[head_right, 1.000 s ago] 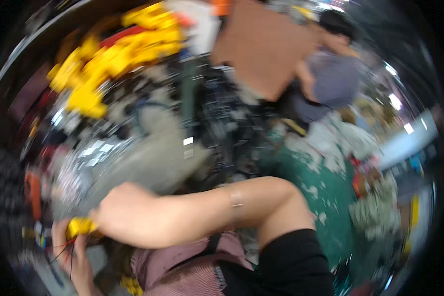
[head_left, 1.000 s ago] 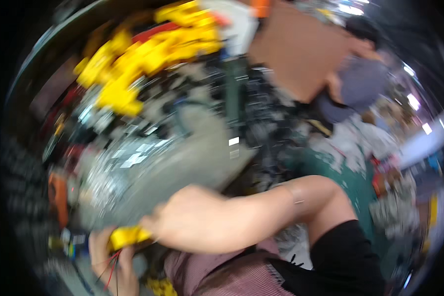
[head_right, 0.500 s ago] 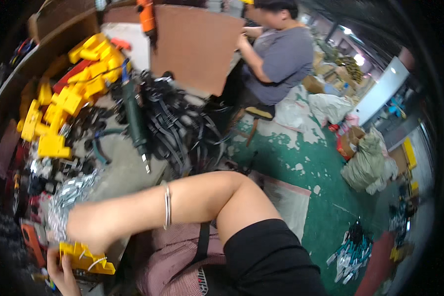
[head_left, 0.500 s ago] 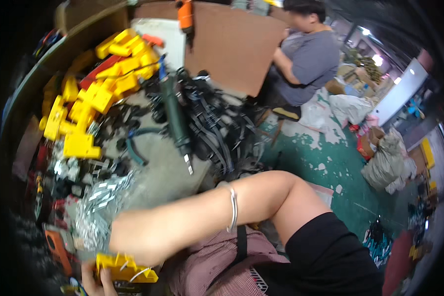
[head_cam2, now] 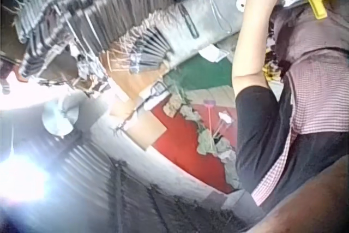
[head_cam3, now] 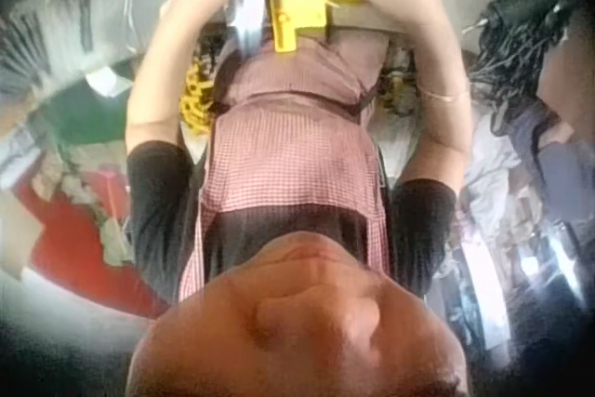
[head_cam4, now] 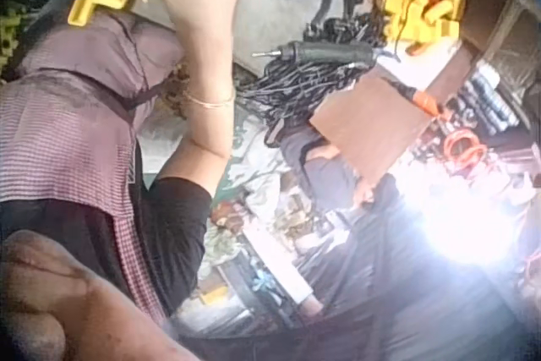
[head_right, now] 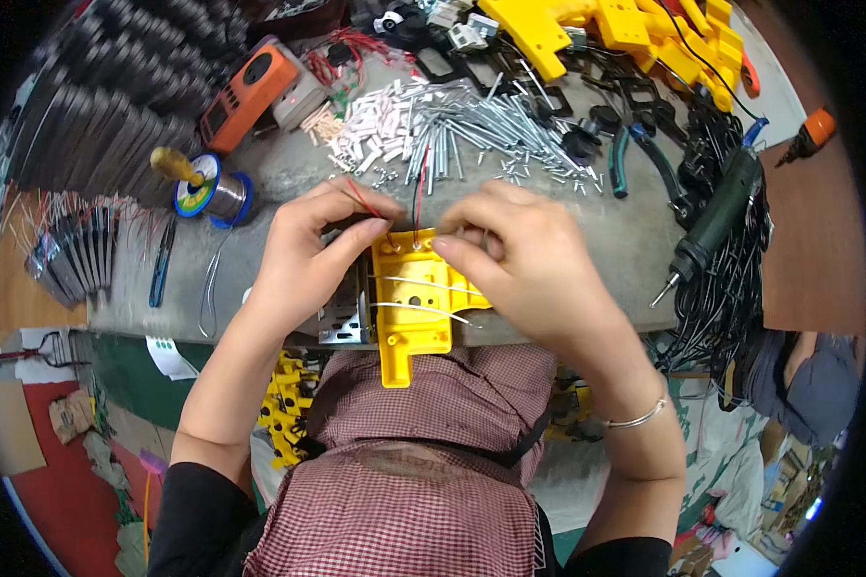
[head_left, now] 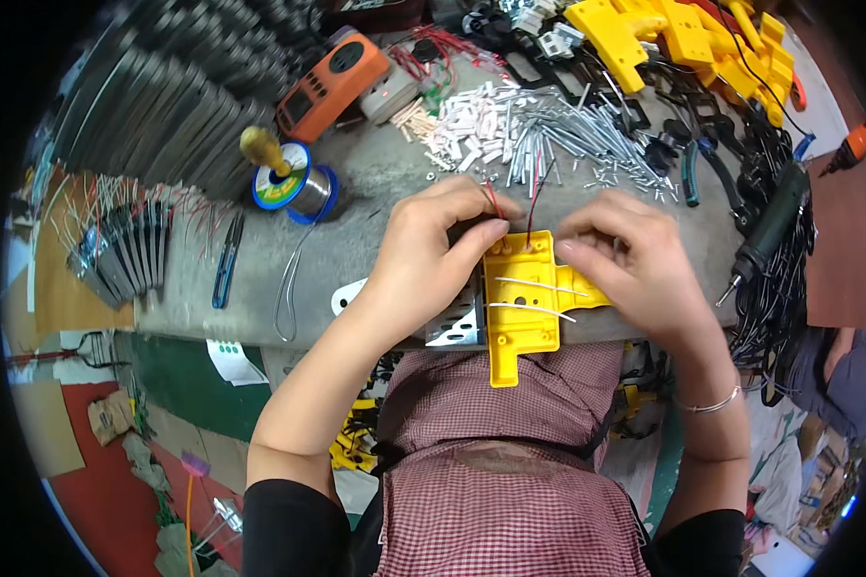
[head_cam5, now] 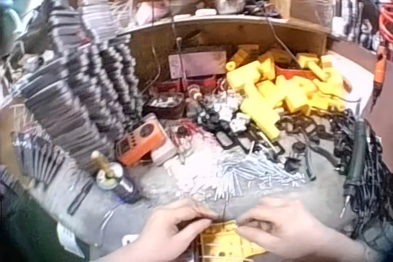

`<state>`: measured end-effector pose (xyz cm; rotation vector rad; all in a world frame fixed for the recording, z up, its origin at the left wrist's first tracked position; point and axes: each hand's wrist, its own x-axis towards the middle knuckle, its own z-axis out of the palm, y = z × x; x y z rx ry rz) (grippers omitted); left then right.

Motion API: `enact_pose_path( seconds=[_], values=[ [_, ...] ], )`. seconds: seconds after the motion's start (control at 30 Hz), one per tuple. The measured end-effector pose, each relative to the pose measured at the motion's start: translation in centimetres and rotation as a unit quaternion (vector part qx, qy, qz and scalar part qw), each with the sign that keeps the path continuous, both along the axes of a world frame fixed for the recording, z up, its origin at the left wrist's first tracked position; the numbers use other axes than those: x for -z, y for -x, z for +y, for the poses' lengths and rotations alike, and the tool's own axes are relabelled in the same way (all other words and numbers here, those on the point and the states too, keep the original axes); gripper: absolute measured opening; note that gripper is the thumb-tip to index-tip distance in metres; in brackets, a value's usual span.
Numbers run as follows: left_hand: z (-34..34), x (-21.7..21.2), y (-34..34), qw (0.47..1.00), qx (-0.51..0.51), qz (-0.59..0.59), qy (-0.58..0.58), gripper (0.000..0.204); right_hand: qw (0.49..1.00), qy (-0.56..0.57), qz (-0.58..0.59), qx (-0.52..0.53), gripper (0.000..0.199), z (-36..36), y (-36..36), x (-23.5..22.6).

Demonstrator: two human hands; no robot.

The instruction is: The person assembles electric tools by arranging wires and heating plates inside plastic housings, securing the casing with an electric screwdriver, attaching a control knob, and placing the completed tool on the floor before starting another unit.

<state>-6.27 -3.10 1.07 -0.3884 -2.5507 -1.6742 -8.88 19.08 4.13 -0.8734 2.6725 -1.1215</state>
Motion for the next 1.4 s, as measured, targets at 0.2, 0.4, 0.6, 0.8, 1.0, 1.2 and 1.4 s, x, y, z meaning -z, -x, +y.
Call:
enact_pose_path(
  seconds=[0.2, 0.4, 0.6, 0.8, 1.0, 1.2, 1.4],
  values=[
    [-0.5, 0.2, -0.2, 0.998, -0.056, -0.017, -0.011, 0.018, 0.998, 0.034, 0.039, 0.024, 0.015, -3.5, -0.3, 1.9],
    [-0.8, 0.6, -0.4, 0.997, -0.059, -0.044, -0.028, 0.026, 0.993, 0.104, 0.047, 0.027, 0.012, -3.9, -0.9, 2.3],
    [-0.7, 1.0, -0.4, 0.997, -0.072, -0.016, 0.013, 0.039, 0.995, 0.078, -0.031, 0.054, 0.012, -4.6, -0.9, 2.2],
    [0.4, -1.7, -1.6, 0.951, -0.178, 0.248, 0.054, 0.051, 0.935, 0.299, -0.168, 0.09, 0.009, -2.4, -1.7, 2.1],
    [2.9, -1.1, -2.2, 0.997, -0.025, 0.075, -0.021, 0.038, 0.951, 0.266, -0.136, 0.075, 0.008, -1.6, -1.1, 1.6],
    [3.2, -0.2, -1.7, 0.984, -0.017, 0.165, 0.064, 0.016, 0.989, 0.091, -0.089, 0.08, 0.007, 0.0, -1.3, -0.6],
    [3.5, -0.6, -2.0, 0.986, -0.022, 0.151, 0.07, 0.015, 0.983, 0.078, -0.149, 0.078, 0.008, 0.7, -1.0, -0.9]
  ],
)
